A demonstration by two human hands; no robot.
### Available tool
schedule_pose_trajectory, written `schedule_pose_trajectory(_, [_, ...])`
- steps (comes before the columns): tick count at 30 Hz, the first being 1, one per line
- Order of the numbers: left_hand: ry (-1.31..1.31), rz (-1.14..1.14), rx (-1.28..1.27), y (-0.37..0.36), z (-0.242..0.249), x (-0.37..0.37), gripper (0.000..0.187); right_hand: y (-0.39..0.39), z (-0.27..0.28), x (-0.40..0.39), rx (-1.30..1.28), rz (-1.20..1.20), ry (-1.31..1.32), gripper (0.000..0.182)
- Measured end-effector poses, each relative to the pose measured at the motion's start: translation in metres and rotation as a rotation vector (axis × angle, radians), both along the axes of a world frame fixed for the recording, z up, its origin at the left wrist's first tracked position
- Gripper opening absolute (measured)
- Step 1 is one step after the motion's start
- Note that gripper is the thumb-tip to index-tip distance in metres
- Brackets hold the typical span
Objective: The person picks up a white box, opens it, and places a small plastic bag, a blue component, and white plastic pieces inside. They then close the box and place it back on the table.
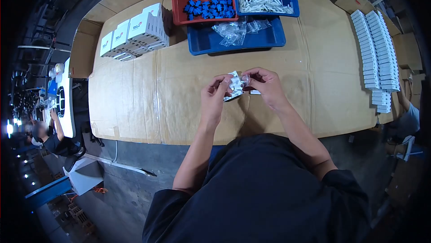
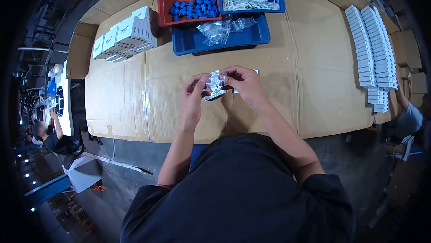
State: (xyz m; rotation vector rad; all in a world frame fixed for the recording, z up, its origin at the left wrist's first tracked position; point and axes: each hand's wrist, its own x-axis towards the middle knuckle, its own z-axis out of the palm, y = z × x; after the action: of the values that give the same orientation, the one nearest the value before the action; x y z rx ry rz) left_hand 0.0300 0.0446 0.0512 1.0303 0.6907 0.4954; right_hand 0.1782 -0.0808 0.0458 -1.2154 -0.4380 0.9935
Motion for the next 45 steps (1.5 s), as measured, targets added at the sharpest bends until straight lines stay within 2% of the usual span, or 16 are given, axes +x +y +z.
schedule_pose_trajectory(3, [0.164,-0.037,0.221,0.007,-0.006,-0.001,0.021,-0.002,0.004,0.0,0.011,0.017,0.027,0.018])
schedule_pose_trajectory(6, [0.157,0.053,0.345,0.008,-0.002,0.001,0.02,-0.003,-0.003,0.001,0.052,-0.02,0.063,0.017])
schedule_pose_trajectory(9, [0.215,0.223,0.756,0.011,0.007,0.0,0.026,-0.006,-0.009,0.005,0.06,-0.014,0.008,0.014])
schedule_pose_trajectory(12, [0.165,-0.01,1.26,0.012,0.03,0.003,0.039,-0.007,-0.006,0.006,0.026,0.02,-0.046,0.011])
schedule_pose_trajectory(13, [0.218,-0.103,1.284,0.008,0.036,0.005,0.05,-0.007,-0.003,0.005,0.012,0.033,-0.059,0.01])
schedule_pose_trajectory(16, [0.214,-0.222,1.379,0.008,0.022,0.007,0.05,-0.005,-0.001,0.004,-0.065,0.062,-0.048,0.01])
schedule_pose_trajectory(19, [0.179,-0.197,1.307,0.007,0.016,0.008,0.043,-0.007,0.002,0.004,-0.065,0.075,-0.09,0.014])
schedule_pose_trajectory(23, [0.174,-0.217,1.171,0.009,0.014,0.005,0.038,-0.009,0.012,0.005,-0.111,0.115,-0.35,0.024])
schedule_pose_trajectory(26, [0.177,-0.262,0.564,0.004,0.006,0.001,0.03,-0.009,0.006,0.007,-0.008,0.14,-0.444,0.04])
schedule_pose_trajectory(28, [0.051,-0.352,0.254,0.006,-0.002,0.001,0.031,-0.008,0.015,0.008,0.033,0.196,-0.502,0.055])
schedule_pose_trajectory(32, [0.001,-0.414,-0.323,0.005,-0.003,-0.003,0.034,-0.008,0.026,0.009,-0.109,0.368,-0.341,0.061])
schedule_pose_trajectory(34, [0.026,-0.463,-0.352,0.005,-0.01,-0.002,0.037,-0.007,0.021,0.016,-0.139,0.453,-0.264,0.061])
schedule_pose_trajectory(38, [-0.017,-0.479,-0.44,0.001,-0.014,-0.003,0.038,-0.004,0.018,0.019,-0.094,0.45,-0.311,0.066])
schedule_pose_trajectory(42, [-0.107,-0.527,-0.47,0.002,-0.029,-0.004,0.035,-0.003,0.02,0.025,-0.072,0.65,-0.311,0.068])
schedule_pose_trajectory(44, [-0.086,-0.523,-0.465,0.002,-0.031,-0.004,0.038,-0.005,0.026,0.027,-0.05,0.696,-0.208,0.069])
schedule_pose_trajectory(45, [-0.077,-0.514,-0.472,0.001,-0.03,-0.004,0.039,-0.005,0.024,0.031,-0.054,0.638,-0.263,0.069])
